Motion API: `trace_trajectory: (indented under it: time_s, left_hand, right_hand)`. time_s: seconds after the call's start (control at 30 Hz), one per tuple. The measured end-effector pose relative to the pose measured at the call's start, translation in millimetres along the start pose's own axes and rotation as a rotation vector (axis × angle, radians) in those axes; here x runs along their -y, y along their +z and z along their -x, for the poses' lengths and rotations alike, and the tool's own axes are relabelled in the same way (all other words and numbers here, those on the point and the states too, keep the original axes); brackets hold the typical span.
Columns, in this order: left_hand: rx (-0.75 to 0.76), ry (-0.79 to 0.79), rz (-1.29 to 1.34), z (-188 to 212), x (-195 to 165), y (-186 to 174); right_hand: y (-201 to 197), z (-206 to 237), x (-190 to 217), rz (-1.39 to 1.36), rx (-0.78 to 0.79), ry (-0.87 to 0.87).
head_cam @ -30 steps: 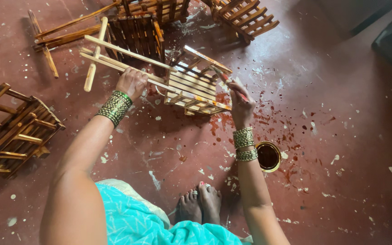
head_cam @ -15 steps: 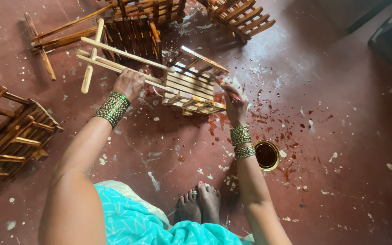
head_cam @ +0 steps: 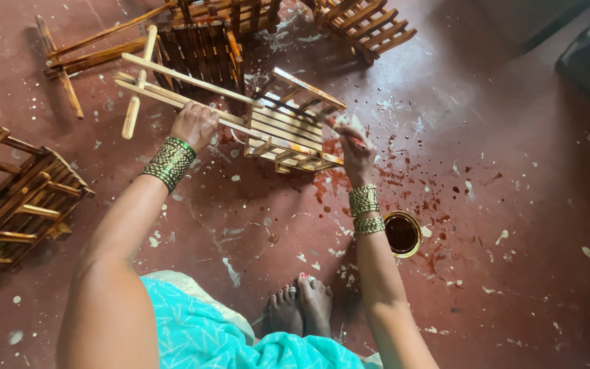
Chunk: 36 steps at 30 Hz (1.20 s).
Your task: The person sits on the floor and paints small wooden chair frames with a brush, dipping the brush into a can of dark stain or paint. They rotate and reposition each chair frame to coat the slats and legs, working through the frames one at a time.
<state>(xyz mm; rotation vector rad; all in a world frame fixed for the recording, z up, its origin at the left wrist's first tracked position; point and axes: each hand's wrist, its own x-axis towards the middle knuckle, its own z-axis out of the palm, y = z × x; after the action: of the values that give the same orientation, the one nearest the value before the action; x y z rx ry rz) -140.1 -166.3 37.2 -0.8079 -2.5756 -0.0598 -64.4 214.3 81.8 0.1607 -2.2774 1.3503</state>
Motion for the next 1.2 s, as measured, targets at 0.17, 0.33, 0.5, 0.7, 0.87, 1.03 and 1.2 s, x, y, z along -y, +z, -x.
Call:
trace_trajectory:
  time_s: [0.17,0.33,0.5,0.7,0.87,1.03,1.2]
  left_hand:
    - [-0.001,0.001,-0.006,-0.7,0.8,-2.0]
    - [-0.034,0.013,0.01,-0.9,0.9,1.8]
    - [0.022,-0.002,-0.027,1.6,0.9,4.2]
    - [-0.016,-0.007,0.039,0.8,1.1,0.6]
    - [0.008,0.001,0.017,1.1,2.0,1.2]
    - [0.017,0.002,-0.004,1.8,2.8,1.3]
    - [0.015,0.005,0.01,1.8,1.9,-0.6]
  right_hand:
    - [19.6,-2.1,4.4,-0.039,-0.023,-0.14]
    - [15.9,11.6,-1.0,0.042,0.082,-0.023]
    - [-19.8,13.7,-3.0,-0.083,0.093,0.05]
    - [-14.4,7.4,-8.0,0.002,-0.101,0.005]
    - [4.5,14.0,-9.2,0.061,-0.036,-0.016]
    - [-14.0,18.8,-6.6,0.046,0.138,-0.12]
    - [-29.6,11.6,5.0,0.019,0.043,-0.072]
